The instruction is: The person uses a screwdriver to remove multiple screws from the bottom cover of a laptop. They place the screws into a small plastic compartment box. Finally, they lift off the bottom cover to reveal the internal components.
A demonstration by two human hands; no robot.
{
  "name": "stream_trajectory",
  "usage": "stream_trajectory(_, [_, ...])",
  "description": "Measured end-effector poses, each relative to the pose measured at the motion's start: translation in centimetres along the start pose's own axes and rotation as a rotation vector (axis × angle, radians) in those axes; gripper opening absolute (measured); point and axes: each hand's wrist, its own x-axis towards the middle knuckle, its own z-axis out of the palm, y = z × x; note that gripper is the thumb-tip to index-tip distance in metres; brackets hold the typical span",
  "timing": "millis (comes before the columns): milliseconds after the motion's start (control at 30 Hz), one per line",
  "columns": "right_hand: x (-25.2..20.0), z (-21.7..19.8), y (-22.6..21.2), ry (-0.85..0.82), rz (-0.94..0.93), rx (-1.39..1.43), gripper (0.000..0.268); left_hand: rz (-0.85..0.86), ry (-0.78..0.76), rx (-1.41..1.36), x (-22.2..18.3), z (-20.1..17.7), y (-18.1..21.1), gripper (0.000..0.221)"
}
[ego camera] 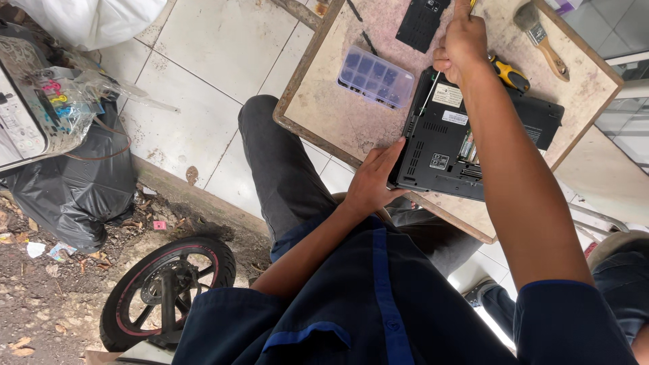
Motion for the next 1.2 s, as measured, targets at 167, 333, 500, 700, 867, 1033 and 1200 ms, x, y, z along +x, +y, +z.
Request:
stream_trajectory(167, [-0.9, -0.3, -0.7, -0.042, 0.065, 0.055, 0.062, -0.025, -0.01, -0.017, 0.0, -0.1, 0.1, 0.128])
stream_trajectory(333, [-4.4, -1.1, -1.5, -0.199, -0.056, 0.078, 0.056, 0.005, 0.004, 0.018, -0.1, 0.3, -0.4, 0.128])
stream_trajectory(500, [-6.3, -4.7, -1.0, -0.285, -0.724, -0.234, 0.054, 0.051, 0.011, 0.037, -0.1, 0.3, -0.5, 0.126])
stream_trajectory(700, [-12.2, -10.7, -1.9, -0.195, -1.273, -0.768, 0.051, -0.012, -0.04, -0.17, 0.6, -1.5, -0.2, 0.116])
stream_trajectory(867, [-19.8, -13.9, 0.0, -0.182, -1.138, -0.711, 0.012, -0.007, 0.095, -0.256, 2.7, -4.3, 0.5, 0.057])
stream_trajectory(1033, [-23.3, -16.2, 2.8, -0.088, -1.064, -0.704, 0.018, 0.032, 0.098, -0.288, 5.5, -6.9, 1.3, 0.026])
stream_trajectory(1200, [-25.0, -16.9, 3.1, -0.112, -1.222, -0.635, 0.013, 0.112, 0.09, -0.194, 7.0, -6.9, 0.8, 0.024])
